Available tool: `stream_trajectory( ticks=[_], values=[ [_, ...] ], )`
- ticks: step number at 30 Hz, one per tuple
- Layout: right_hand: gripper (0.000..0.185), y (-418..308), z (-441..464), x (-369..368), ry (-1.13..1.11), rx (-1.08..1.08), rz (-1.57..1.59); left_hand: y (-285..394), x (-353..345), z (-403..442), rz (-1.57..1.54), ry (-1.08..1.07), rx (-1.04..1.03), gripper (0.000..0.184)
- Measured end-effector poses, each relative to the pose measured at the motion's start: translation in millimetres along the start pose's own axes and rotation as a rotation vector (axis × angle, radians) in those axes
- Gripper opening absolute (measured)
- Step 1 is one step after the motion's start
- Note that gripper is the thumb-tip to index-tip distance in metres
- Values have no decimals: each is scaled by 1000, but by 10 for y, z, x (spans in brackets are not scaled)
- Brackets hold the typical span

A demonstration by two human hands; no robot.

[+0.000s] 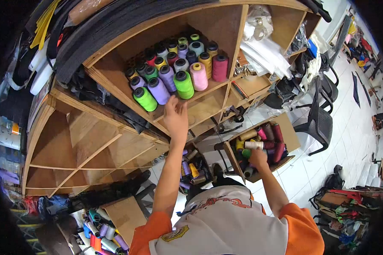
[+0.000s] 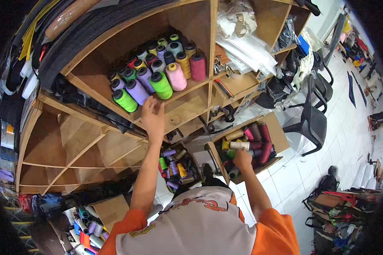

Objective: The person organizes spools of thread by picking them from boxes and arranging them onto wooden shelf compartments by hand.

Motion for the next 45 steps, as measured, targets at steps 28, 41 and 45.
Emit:
stream_trajectory(
  ticks=[28, 41, 45],
  values=[
    [50, -2841, 391, 2504, 726, 780, 945, 297, 401, -81, 406, 145, -275, 41],
    [22, -767, 410, 1057, 287, 287, 848, -15, 205, 99, 380, 202, -63, 40],
    [39, -124, 219, 530, 12, 240, 243, 42, 217, 20, 378, 252, -82, 38]
  ],
)
Point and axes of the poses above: each hand's wrist, its own z-axis towards the middle knuckle, its own x-axis out of the back of the hand, y = z × x, the point moved 2 cm from there along z, towards the middle knuckle, and after that the axes turned 10 degrees about x, right-handed, at the moved point
